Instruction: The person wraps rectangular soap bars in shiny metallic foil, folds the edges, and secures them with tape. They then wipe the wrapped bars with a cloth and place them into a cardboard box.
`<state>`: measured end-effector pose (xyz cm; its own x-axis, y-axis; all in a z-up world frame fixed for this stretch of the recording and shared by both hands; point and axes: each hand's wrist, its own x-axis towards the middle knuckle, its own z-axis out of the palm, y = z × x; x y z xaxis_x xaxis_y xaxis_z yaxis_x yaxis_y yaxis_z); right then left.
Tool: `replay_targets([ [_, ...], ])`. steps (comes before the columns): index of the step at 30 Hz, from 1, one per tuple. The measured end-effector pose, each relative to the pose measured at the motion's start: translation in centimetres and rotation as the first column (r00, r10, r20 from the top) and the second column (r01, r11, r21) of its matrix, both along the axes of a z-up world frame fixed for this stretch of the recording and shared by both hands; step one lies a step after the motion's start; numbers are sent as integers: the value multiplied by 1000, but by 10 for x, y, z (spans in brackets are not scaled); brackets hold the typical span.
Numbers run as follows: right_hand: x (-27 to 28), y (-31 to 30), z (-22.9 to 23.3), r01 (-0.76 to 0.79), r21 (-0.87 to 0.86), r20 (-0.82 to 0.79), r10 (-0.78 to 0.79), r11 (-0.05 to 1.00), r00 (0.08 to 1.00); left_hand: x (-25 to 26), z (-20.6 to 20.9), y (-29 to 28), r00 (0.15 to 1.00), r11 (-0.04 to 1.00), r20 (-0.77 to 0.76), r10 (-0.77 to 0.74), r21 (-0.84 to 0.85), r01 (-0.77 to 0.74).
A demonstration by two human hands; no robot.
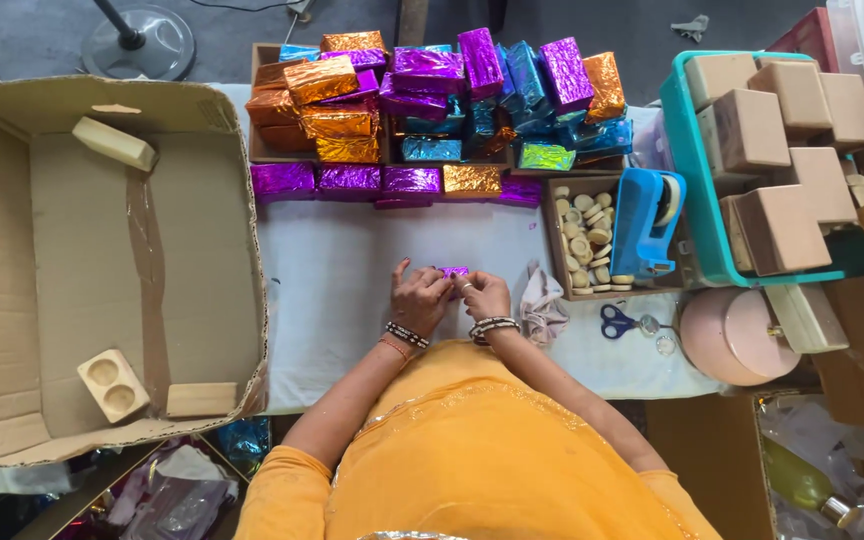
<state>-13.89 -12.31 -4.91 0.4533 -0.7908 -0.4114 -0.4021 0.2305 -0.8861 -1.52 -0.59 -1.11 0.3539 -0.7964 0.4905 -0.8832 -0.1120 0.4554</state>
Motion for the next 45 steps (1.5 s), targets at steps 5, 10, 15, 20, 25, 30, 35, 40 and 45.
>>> replay_targets([
  [5,8,12,24,39,-140,-165,-62,989,984,-1,-2,4,1000,998,9,4,-56,-3],
  [10,3,10,25,31,-183,-237,-75,983,969,-3,-5,4,1000,996,22,2,-92,0],
  [15,-3,9,32,37,-152,-279,-79,988,957,-3,-4,2,999,999,36,-29,-19,30],
  [20,-2,5,40,14,-90,-328,-43,996,944,-3,3,3,994,999,105,-41,24,38],
  [25,-3,8,50,-34,-84,-428,-5,996,904,-4,5,2,990,997,137,-39,74,29],
  [30,-4,9,50,-95,-189,-488,-10,977,873,-2,-6,-1,994,999,107,-30,39,26],
  [35,-8,13,45,-132,-192,-526,11,972,851,4,-10,-1,993,996,84,-81,29,79],
  [40,-16,15,28,-192,-324,-524,-7,927,852,10,8,1,987,985,-41,-154,72,157],
  [45,-25,19,-5,-253,-485,-482,-14,837,876,10,-11,-2,959,987,-251,-132,58,151],
])
